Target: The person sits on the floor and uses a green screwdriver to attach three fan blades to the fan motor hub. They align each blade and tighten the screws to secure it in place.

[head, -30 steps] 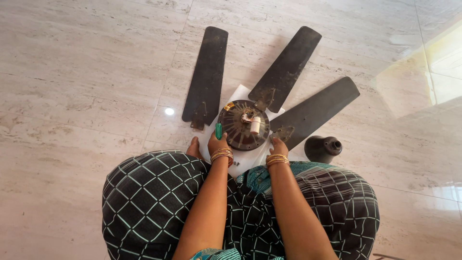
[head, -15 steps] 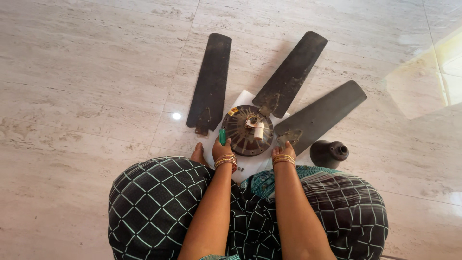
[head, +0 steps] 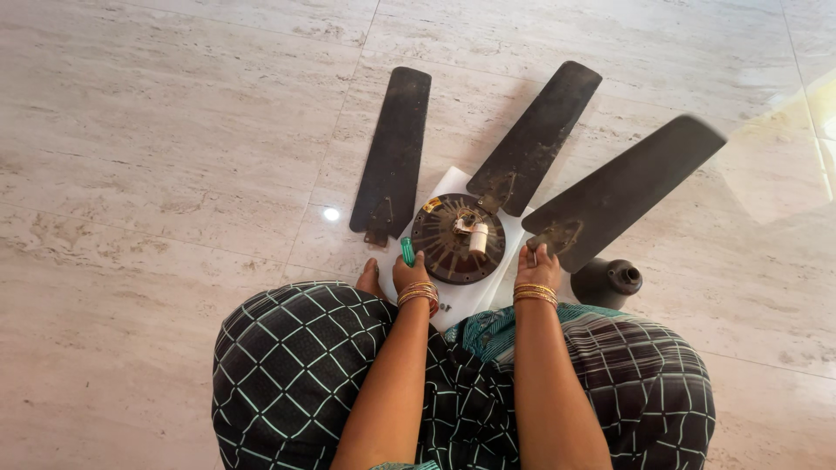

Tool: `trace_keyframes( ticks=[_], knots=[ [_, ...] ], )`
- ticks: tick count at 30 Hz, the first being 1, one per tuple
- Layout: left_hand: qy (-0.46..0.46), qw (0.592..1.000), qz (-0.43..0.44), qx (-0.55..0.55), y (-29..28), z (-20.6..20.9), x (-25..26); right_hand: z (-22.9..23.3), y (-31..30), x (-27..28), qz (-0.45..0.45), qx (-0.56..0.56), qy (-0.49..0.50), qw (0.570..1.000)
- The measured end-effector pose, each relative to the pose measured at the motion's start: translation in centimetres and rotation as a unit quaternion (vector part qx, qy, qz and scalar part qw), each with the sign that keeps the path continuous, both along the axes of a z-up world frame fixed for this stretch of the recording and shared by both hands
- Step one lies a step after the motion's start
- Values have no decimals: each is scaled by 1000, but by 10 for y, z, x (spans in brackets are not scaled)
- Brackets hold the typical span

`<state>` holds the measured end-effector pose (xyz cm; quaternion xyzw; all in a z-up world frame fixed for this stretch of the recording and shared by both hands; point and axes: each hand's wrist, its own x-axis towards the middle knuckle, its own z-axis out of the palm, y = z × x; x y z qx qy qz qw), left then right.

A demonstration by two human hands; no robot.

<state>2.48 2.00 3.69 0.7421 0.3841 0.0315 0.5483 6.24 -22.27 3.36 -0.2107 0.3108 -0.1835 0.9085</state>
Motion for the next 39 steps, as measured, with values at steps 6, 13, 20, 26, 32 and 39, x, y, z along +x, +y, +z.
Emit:
trace_keyframes(
  ticks=[6,13,20,26,32,39],
  knots=[
    [-162,983,70,-46,21,-23,17,66,9,-22,71,-184,-153,968],
    [-289,955,-50,-42,90,77,12,110,45,-51,252,-186,-230,921],
    [-164,942,-179,-231,146,157,-40,111,103,-75,416,-150,-215,871],
    [-203,906,-160,-334,137,144,-60,106,117,-76,516,-142,-187,824],
    [-210,892,-117,-384,128,133,-49,99,117,-74,485,-19,-245,839],
    [-229,872,-93,-423,107,140,-50,92,154,-93,528,-88,-145,832]
  ],
)
